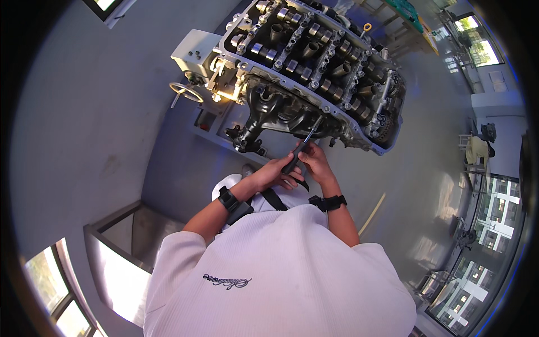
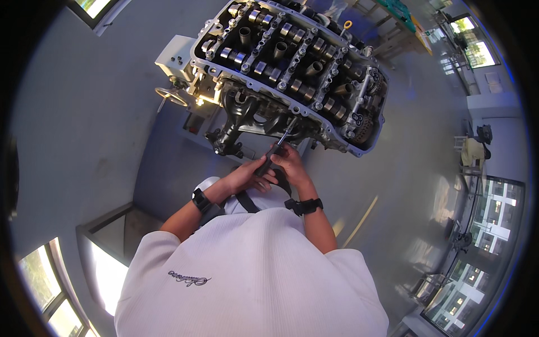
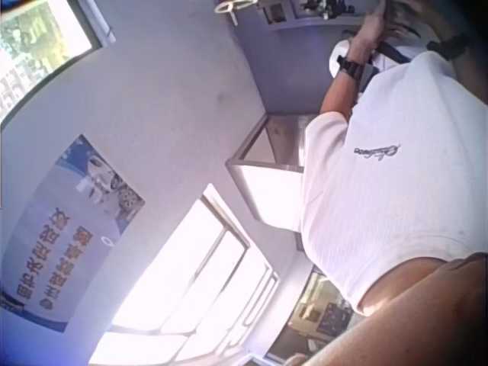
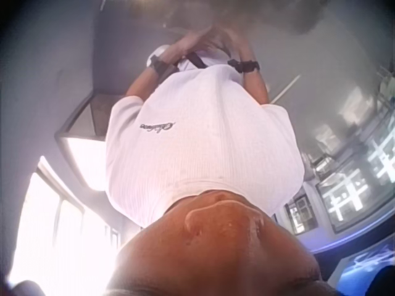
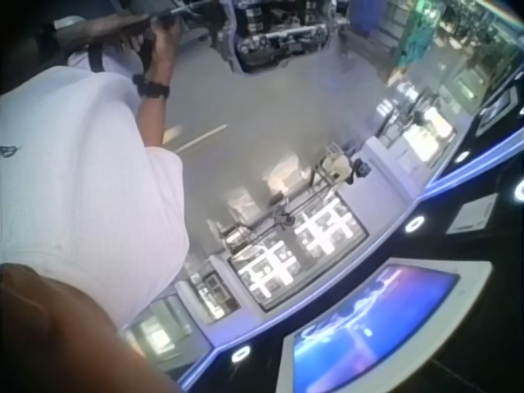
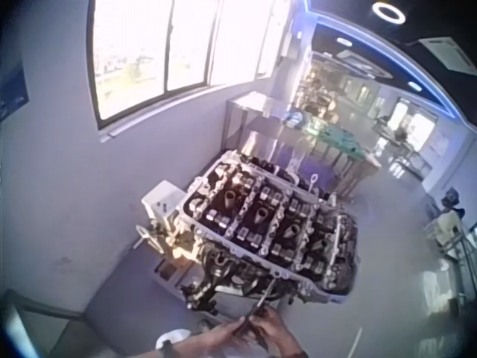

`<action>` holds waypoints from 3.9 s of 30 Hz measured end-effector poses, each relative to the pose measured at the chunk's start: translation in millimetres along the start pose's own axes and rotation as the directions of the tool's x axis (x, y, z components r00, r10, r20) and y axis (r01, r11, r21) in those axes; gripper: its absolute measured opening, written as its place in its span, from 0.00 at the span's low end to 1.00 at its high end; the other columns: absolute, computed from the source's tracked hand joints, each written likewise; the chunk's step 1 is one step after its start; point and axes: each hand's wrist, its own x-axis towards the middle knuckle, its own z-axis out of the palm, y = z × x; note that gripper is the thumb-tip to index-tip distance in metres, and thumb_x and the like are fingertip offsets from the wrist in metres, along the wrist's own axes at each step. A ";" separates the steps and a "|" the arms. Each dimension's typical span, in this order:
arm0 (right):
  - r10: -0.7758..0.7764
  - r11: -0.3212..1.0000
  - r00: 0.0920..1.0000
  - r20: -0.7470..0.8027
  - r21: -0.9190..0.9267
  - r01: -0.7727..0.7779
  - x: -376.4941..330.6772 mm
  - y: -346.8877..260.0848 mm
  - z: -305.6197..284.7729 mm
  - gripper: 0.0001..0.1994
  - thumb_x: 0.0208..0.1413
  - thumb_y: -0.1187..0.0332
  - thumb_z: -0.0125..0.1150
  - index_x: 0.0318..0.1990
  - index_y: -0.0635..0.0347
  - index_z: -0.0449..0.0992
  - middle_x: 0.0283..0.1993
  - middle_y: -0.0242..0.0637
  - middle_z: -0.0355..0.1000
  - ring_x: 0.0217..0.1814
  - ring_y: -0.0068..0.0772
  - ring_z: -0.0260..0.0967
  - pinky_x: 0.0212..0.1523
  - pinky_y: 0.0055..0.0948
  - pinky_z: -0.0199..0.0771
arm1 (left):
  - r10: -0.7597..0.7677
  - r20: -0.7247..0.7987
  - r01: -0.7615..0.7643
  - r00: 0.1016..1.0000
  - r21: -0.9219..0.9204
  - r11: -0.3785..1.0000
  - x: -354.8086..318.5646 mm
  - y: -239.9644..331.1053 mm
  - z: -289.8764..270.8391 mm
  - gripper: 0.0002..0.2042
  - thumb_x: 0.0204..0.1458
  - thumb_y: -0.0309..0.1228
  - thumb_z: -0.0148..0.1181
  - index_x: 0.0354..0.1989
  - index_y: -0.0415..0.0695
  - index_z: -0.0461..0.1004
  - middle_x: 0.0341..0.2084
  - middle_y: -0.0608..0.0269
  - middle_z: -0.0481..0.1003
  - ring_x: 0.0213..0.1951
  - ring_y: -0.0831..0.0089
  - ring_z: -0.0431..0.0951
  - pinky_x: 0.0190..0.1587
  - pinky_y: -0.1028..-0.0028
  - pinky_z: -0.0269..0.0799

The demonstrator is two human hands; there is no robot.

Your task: The person is using a socket wrench to loosen and remove bolts from an internal combustion engine block mounted on a stand.

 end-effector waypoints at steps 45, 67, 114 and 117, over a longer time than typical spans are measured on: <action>-0.286 0.696 0.937 -0.198 -0.716 0.061 -132.5 -167.2 -169.5 0.17 0.49 0.59 0.58 0.43 0.60 0.74 0.37 0.45 0.74 0.38 0.45 0.72 0.41 0.36 0.69 | 0.766 -0.333 -0.293 0.550 0.782 0.550 216.4 75.3 265.8 0.13 0.51 0.34 0.60 0.28 0.33 0.76 0.14 0.66 0.69 0.13 0.79 0.67 0.11 0.79 0.61; 0.054 0.649 0.975 0.216 -0.750 0.130 -212.6 -211.9 -309.5 0.17 0.52 0.57 0.55 0.41 0.62 0.74 0.33 0.46 0.73 0.34 0.42 0.70 0.36 0.38 0.66 | 0.686 -0.583 -0.384 0.436 0.568 0.727 190.6 23.2 270.0 0.12 0.49 0.24 0.59 0.42 0.40 0.68 0.27 0.66 0.70 0.21 0.79 0.69 0.20 0.80 0.65; 0.324 0.764 0.768 -0.552 -0.327 -0.556 36.6 -78.6 -0.4 0.17 0.55 0.68 0.55 0.51 0.63 0.70 0.23 0.28 0.65 0.20 0.18 0.62 0.23 0.20 0.64 | 0.953 -0.289 0.300 0.087 0.920 0.252 59.9 414.7 -280.2 0.28 0.42 0.40 0.68 0.51 0.40 0.68 0.35 0.57 0.69 0.38 0.63 0.71 0.43 0.67 0.68; 0.255 0.868 0.806 -0.534 -0.241 -0.434 9.8 -80.0 -20.0 0.17 0.55 0.70 0.54 0.53 0.62 0.68 0.23 0.29 0.64 0.20 0.18 0.62 0.22 0.20 0.64 | 0.954 -0.292 0.222 0.063 0.936 0.271 63.5 394.1 -292.1 0.33 0.41 0.40 0.69 0.54 0.38 0.63 0.40 0.53 0.70 0.41 0.64 0.72 0.46 0.68 0.68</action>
